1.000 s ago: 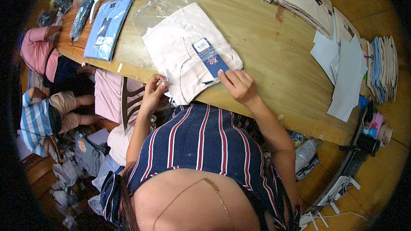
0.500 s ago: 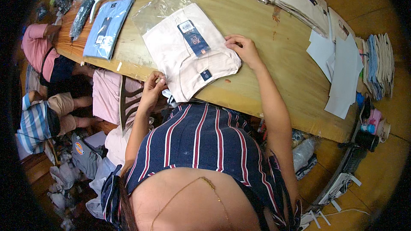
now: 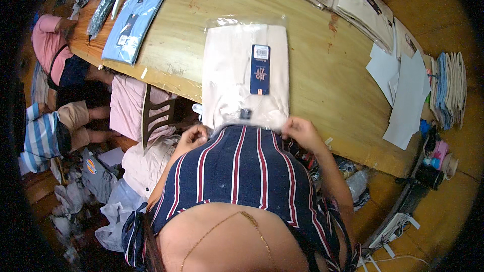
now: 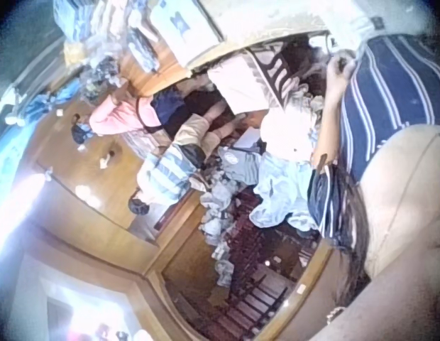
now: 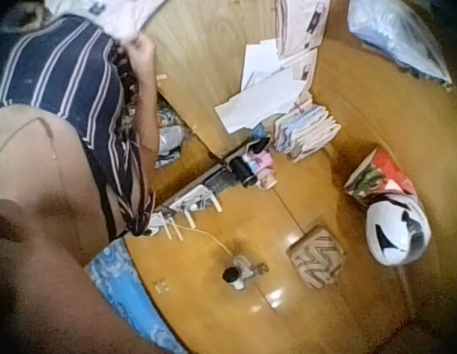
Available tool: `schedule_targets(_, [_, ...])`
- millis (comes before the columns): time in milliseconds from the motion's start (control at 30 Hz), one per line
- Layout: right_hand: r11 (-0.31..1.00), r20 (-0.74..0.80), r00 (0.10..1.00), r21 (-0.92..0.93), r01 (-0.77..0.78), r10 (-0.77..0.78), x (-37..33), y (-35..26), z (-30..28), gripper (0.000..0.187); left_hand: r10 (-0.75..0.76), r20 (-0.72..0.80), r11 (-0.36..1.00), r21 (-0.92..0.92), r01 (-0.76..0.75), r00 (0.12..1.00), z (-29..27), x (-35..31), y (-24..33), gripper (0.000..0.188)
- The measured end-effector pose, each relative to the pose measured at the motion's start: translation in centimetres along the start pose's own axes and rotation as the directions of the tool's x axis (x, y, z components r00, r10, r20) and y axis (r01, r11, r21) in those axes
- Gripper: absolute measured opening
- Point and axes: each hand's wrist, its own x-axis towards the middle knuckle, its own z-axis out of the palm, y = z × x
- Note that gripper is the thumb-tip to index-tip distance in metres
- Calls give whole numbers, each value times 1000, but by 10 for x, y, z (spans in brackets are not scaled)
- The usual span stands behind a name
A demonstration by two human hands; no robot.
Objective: The person picks up folded shirts from a table, places each shirt into a plastic bag, and then stacks the bagged shirts on the table.
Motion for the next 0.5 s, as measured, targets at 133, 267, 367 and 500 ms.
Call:
schedule_targets(133, [961,-142,957,83,265,-252,72,-43,-4,6,186,-120,973,160,-166,975,-5,27,40,4])
schedule_targets(267, [936,-468,850,121,330,-240,89,-60,-46,17,333,173,727,579,-369,927,51,61,62,7])
schedule_targets(367, [920,-650,746,188,343,-145,71,-48,-60,37,352,526,504,590,-631,774,109,99,58,20])
schedule_targets(500, [760,-731,682,431,486,-21,1,26,-43,42,357,406,347,779,-523,841,117,160,98,29])
